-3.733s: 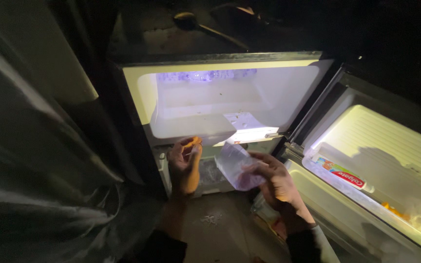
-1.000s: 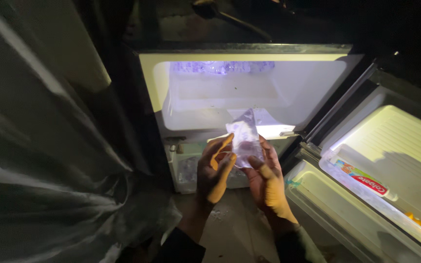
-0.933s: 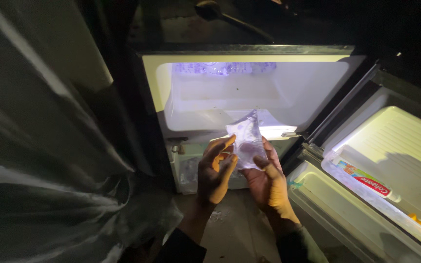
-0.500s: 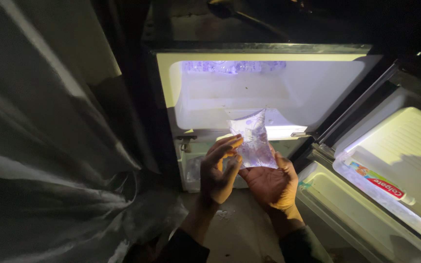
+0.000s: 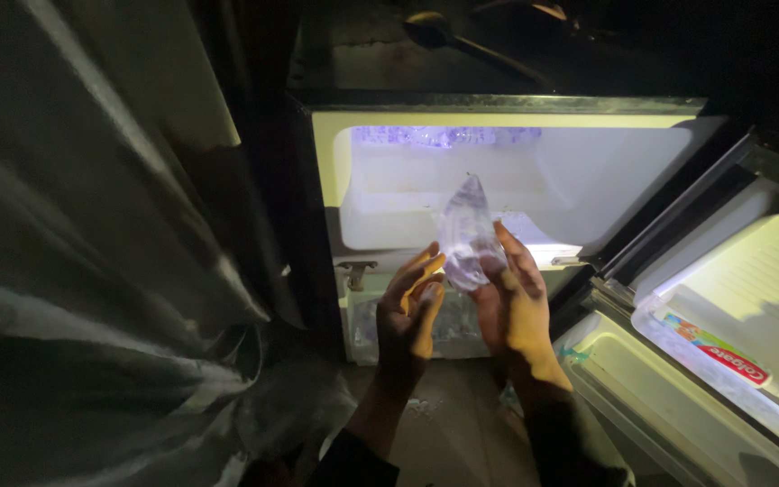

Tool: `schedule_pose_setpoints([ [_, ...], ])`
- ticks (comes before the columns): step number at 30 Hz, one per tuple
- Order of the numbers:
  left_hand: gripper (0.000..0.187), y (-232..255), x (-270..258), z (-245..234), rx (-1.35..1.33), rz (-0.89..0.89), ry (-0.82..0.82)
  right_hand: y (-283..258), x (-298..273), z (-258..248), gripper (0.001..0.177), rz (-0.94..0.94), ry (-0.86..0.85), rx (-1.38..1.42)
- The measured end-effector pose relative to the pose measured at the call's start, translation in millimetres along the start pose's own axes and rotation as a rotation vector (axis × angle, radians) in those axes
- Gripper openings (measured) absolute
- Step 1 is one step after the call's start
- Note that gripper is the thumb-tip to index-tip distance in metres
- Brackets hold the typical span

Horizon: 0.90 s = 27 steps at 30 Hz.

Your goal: The person repeatedly picks up small sealed packets from the freezer compartment, briefly turns them over in both hands, and places them back into the same compartment. The action is repeated many times with similar packets throughout the clip.

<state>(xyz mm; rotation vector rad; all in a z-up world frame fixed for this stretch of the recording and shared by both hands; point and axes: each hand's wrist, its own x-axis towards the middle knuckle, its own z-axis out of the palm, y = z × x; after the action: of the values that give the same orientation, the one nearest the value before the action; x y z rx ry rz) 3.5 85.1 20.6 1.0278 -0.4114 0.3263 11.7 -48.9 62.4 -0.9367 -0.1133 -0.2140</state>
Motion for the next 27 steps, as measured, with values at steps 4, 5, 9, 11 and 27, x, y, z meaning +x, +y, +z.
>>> schedule_pose_setpoints([
  [4, 0.034, -10.1, 5.6, -8.2, 0.147, -0.095, 0.206, 15.5, 42.7, 7.7, 0.060, -0.003, 0.030, -0.271],
  [5, 0.032, -12.7, 7.6, -9.4, 0.193, -0.107, 0.274, 20.3, 58.5, 10.7, 0.060, 0.008, 0.012, -0.288],
  [9, 0.028, -14.4, 12.4, -11.7, 0.281, -0.261, 0.484, 47.0, 121.6, 27.8, 0.054, 0.053, 0.015, -0.444],
  [11, 0.029, -11.9, 13.2, -9.0, 0.268, -0.281, 0.489, 64.5, 148.5, 37.4, 0.047, -0.098, 0.015, -0.723],
  [27, 0.035, -6.8, 23.2, -23.4, 0.125, -0.376, 0.583, 126.2, 212.2, 97.6, 0.064, -0.149, -0.290, -1.708],
])
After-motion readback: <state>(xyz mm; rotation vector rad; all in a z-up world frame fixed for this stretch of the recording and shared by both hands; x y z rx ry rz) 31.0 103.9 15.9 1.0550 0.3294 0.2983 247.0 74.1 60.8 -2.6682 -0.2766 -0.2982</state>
